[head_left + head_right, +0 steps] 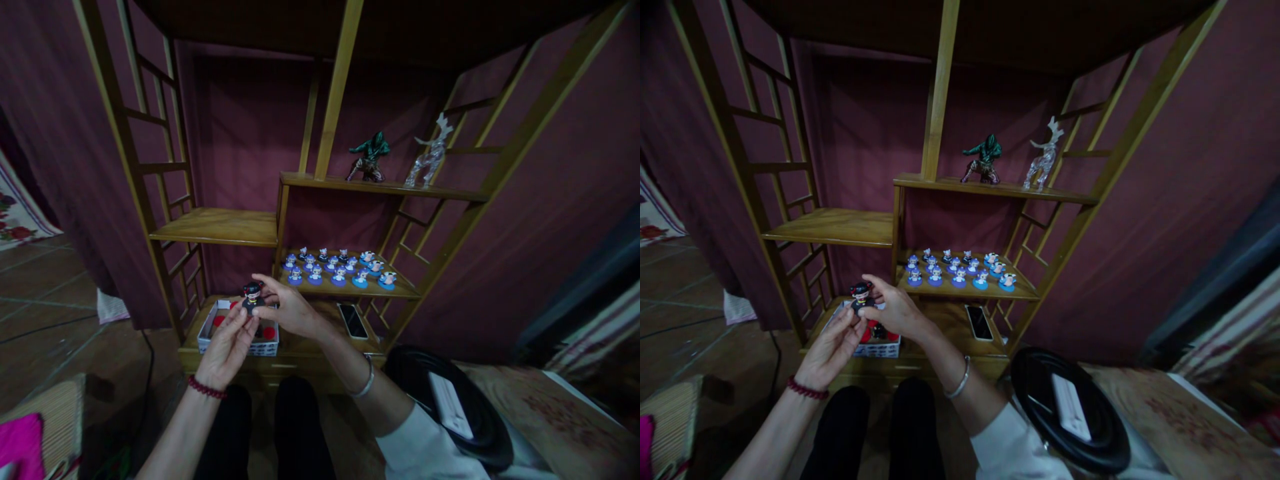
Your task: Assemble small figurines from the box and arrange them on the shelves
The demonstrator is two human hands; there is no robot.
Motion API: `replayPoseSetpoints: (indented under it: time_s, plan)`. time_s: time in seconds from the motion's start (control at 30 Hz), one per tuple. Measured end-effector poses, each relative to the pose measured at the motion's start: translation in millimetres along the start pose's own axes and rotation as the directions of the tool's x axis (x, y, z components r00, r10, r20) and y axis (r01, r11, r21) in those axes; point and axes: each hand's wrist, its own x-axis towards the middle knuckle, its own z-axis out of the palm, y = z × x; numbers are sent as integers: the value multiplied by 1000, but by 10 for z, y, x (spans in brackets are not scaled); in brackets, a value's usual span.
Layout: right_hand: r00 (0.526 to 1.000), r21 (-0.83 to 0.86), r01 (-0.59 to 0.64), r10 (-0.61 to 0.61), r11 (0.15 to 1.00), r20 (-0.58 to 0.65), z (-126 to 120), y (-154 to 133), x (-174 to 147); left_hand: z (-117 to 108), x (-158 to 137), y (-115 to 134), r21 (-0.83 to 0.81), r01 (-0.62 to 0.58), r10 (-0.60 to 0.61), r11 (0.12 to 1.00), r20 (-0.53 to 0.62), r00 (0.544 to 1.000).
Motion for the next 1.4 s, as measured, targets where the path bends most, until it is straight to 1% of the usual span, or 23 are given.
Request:
replayPoseSetpoints:
  time_s: [0.1, 0.2, 0.3, 0.4, 0.53, 0.83, 0.97, 1.1, 1.27, 1.4]
  plan:
    - [1000, 24, 1, -1, 1000, 3, 9, -10, -12, -4, 1, -8, -4, 2, -2, 1000, -3, 1000]
    - [1000, 70, -5, 6, 998, -20, 16, -52, -16, -7, -2, -12, -3, 7, -7, 1000, 0, 1000]
    - [998, 111, -38, 43, 993, -43, 27, -81, -17, -23, -3, -19, 18, 18, -18, 1000, 19, 1000]
    - [996, 111, -64, 71, 992, -57, 39, -76, -22, -46, -3, -29, 23, 27, -27, 999, 19, 999]
    - [994, 101, -67, 76, 993, -80, 46, -68, -32, -55, -6, -38, 24, 33, -33, 999, 25, 999]
    - [995, 52, 0, 6, 999, -103, 44, -65, -47, -64, -4, -54, 44, 27, -30, 999, 68, 997]
    - [994, 57, -11, 17, 998, -107, 52, -26, -51, -69, -1, -59, 45, 26, -28, 999, 61, 998]
    - [993, 97, -11, 22, 995, -120, 47, -45, -46, -64, 2, -40, 42, 30, -33, 999, 57, 998]
    - [996, 137, -31, 42, 990, -81, 35, -71, -29, -50, 15, 7, 31, 14, -15, 999, 34, 999]
    - [999, 161, -10, 15, 987, -33, 39, -48, -12, -12, 2, 53, 23, 13, -14, 1000, 52, 999]
